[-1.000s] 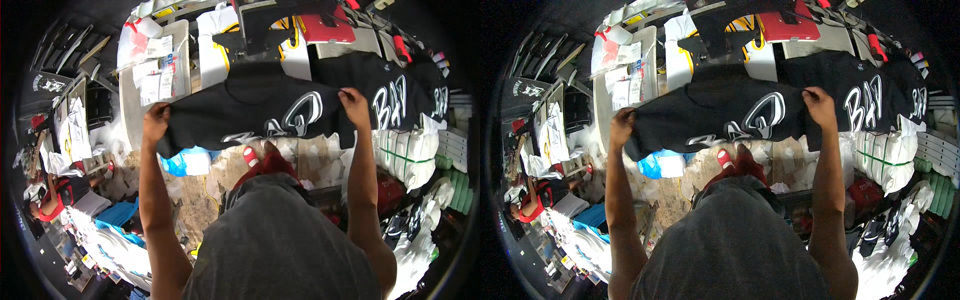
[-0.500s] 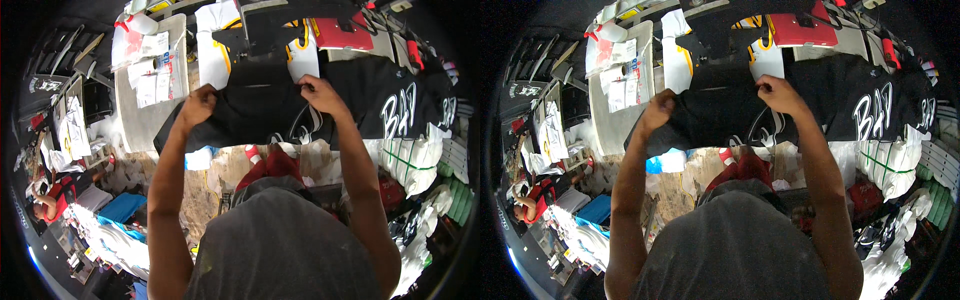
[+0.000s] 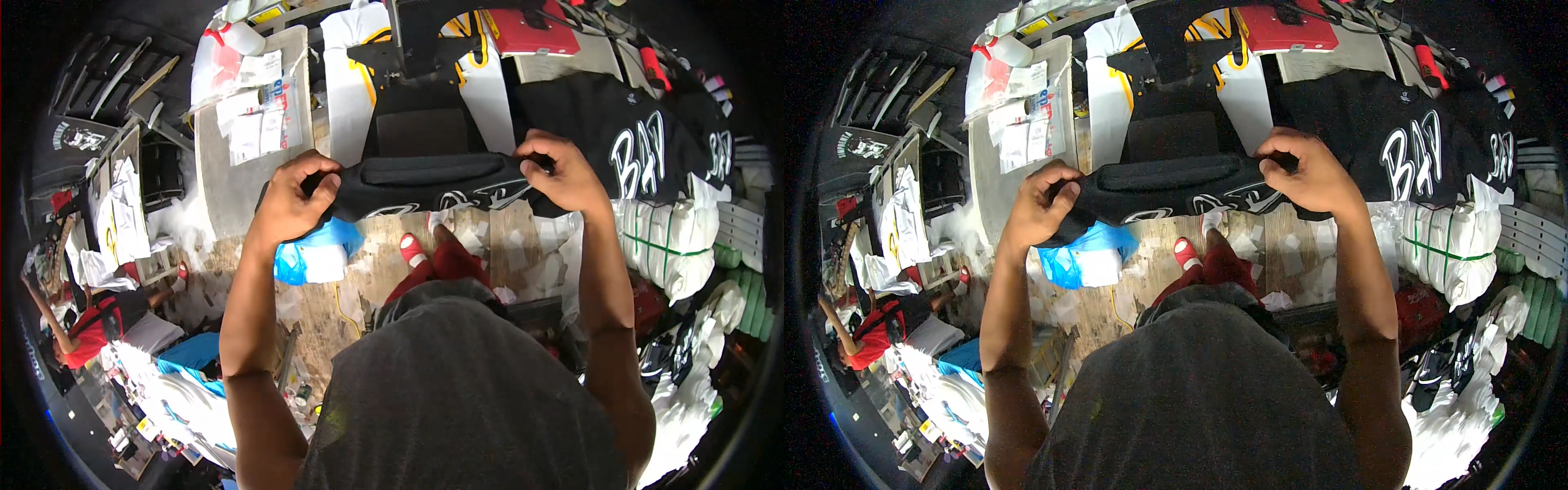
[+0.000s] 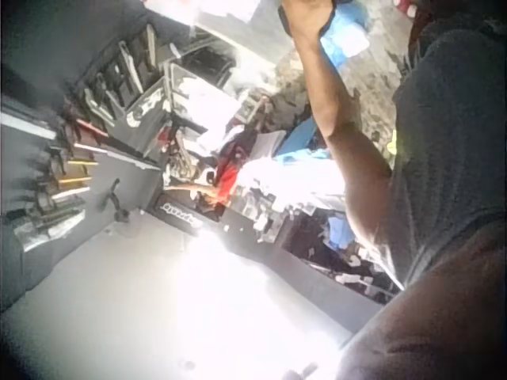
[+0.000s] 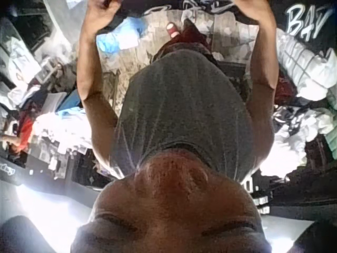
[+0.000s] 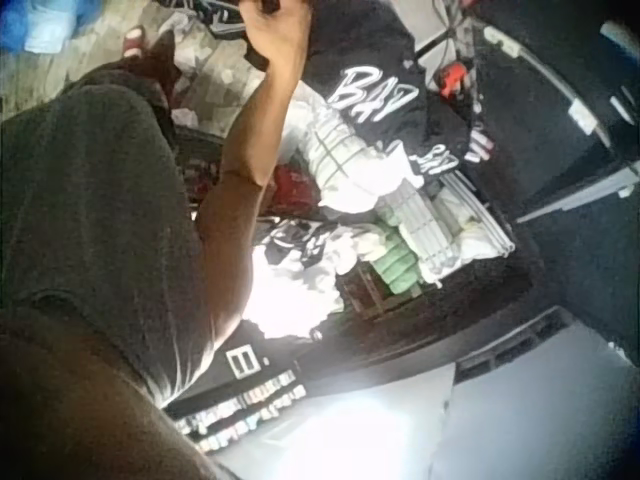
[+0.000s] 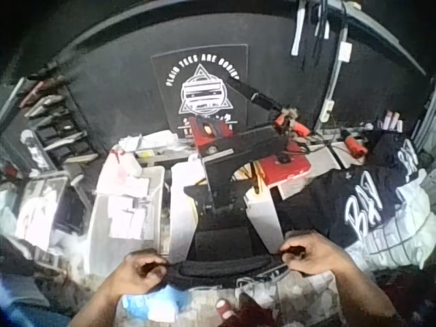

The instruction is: The person positions black t-shirts onto a heat press, applies a logo transfer by hand, and operates the press to secure the design. The person then removes the shirts and places them onto a stack with others.

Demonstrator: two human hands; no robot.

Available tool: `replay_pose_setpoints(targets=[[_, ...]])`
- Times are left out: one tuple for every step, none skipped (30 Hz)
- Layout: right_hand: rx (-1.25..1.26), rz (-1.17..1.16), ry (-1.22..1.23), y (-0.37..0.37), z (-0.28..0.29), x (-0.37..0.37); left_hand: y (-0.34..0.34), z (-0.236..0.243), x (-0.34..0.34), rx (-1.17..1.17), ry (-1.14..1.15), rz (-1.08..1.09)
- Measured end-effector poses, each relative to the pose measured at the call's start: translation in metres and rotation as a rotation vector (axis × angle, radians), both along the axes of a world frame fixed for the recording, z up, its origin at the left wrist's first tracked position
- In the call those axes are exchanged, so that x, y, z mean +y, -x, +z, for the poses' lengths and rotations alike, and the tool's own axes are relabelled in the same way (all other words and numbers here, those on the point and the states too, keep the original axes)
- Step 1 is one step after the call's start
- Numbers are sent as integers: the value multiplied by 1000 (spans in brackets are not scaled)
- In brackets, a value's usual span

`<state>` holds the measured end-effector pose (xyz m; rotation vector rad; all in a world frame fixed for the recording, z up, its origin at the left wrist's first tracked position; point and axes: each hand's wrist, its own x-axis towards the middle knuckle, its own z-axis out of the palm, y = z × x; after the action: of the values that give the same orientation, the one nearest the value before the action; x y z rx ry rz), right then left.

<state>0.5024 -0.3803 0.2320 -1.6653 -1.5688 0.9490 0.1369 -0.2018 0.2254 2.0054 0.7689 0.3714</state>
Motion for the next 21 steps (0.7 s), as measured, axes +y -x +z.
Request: replay_pose_setpoints(targets=[[-8, 22, -51, 2, 3, -4, 2, 2, -3, 9, 2, 31], [-17, 24, -77, 3, 6, -9, 3, 3, -5, 35, 0, 62], [-27, 8, -70, 4, 9, -13, 5, 5, -8, 14, 3, 59], [-30, -20, -78, 6, 11, -17, 8, 7, -10, -15, -17, 69], [-38, -9, -64, 6, 11, -20, 9, 8, -11, -43, -35, 80], [-16, -35, -89, 7, 11, -21, 10, 9, -12, -45, -37, 80], [7, -62, -114, 8, 9, -21, 10, 8, -11, -45, -39, 93], [6, -62, -114, 8, 7, -18, 9, 7, -11, -49, -52, 105], [-7, -99, -124, 9, 4, -16, 8, 6, -10, -45, -41, 106], [-28, -150, -121, 9, 0, -11, 3, 4, -7, -23, -69, 128], [-18, -133, -134, 9, -3, -6, -1, 2, -3, -1, -105, 149], [-24, -172, -150, 10, -5, -2, -6, 0, -1, -38, -118, 161], [-34, -226, -133, 10, -6, 1, -9, 0, 0, -51, -122, 167], [-43, -225, -161, 10, -4, 1, -11, 1, 1, -51, -115, 157], [-42, -224, -159, 10, -3, 2, -12, 3, 3, -24, -101, 163], [-59, -211, -172, 9, 0, 0, -10, 6, 1, -26, -76, 164], [-73, -198, -185, 8, 2, -1, -8, 8, 1, -26, -61, 147], [-81, -209, -177, 6, 3, -1, -6, 9, 2, -49, -29, 136], [-79, -206, -173, 3, 1, 2, -4, 8, 4, -60, 8, 132], [-95, -223, -189, -1, -4, 8, -7, 2, 11, -56, 12, 135], [-109, -239, -203, -4, -10, 12, -11, -7, 20, -62, 8, 172]])
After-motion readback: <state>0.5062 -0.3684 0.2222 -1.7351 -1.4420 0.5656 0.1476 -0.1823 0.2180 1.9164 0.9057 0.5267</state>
